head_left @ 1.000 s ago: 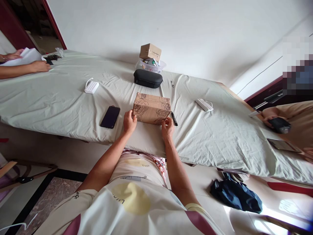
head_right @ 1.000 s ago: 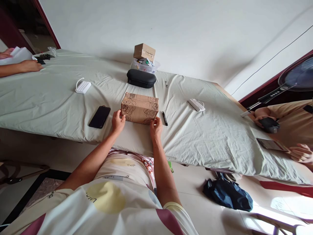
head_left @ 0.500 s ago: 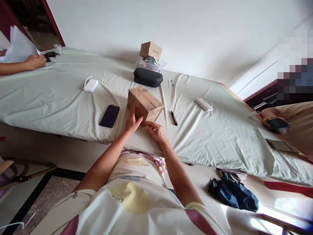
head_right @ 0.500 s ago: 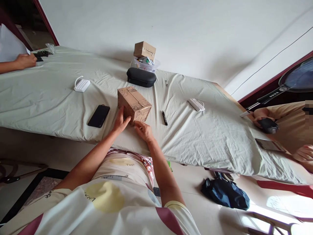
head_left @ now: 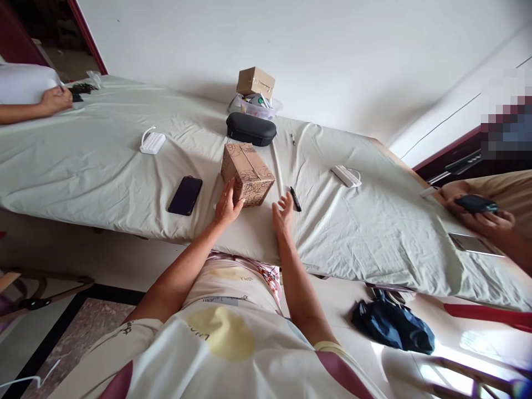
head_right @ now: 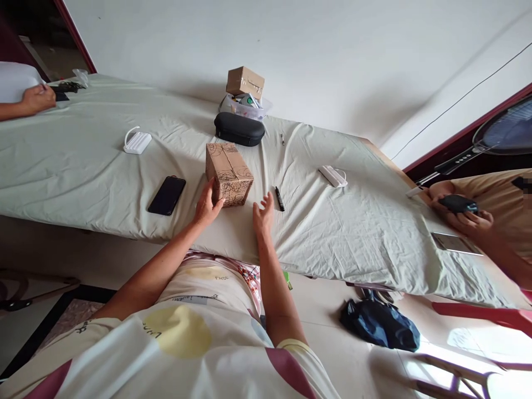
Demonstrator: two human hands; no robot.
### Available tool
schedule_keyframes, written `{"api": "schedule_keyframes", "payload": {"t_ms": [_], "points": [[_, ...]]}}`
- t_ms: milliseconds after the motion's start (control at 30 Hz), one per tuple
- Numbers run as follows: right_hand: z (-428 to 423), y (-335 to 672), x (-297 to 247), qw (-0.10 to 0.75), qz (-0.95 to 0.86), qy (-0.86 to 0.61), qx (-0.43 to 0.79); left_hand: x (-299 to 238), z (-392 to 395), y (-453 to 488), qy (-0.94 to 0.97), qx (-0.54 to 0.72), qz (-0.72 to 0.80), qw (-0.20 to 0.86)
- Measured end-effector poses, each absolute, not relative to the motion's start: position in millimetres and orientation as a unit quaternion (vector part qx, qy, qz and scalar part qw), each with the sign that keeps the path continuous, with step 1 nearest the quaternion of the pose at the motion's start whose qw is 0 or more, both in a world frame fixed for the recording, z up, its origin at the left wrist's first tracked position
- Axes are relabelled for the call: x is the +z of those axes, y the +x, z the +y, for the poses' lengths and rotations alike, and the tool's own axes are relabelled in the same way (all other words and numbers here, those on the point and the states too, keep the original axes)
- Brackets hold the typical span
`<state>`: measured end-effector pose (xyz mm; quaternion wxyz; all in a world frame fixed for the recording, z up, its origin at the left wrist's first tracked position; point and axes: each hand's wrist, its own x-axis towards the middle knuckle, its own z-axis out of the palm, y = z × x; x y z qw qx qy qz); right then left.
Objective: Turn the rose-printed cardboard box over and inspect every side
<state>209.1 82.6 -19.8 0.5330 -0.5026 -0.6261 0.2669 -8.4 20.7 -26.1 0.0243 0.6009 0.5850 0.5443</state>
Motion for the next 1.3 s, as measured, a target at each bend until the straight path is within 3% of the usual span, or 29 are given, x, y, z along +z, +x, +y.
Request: {"api": "schedule_keyframes", "payload": {"t_ms": [100,200,633,967,1133,1300], "points": [[77.0,200.2,-20.8,0.459,-0.709,-0.439,0.307,-24.0,20.3,-8.5,0.59,0.538,0.6,0.049],[70.1,196.3,-15.5,0.439,-0.736,-0.407,0.316,-22.2,20.4,-8.9,0.579,0.536,0.61,0.072],[64.0,198.8,-0.3,0.405,-0.754,-0.458,0.24,-21.2,19.2,-13.2,0.546,0.514,0.655,0.094],[66.9,196.4,-10.9,0.332,-0.761,-0.537,0.149,-16.4,15.8,-6.9,0.586,0.374,0.718,0.04],[66.9,197.9,-7.9,0.375,-0.755,-0.507,0.181,-15.2,15.8,-9.4,0.597,0.372,0.709,0.041],[65.1,201.2,-3.5,0.521,-0.69,-0.459,0.205,-11.5,13.6,-9.6,0.621,0.381,0.684,0.04]]}}
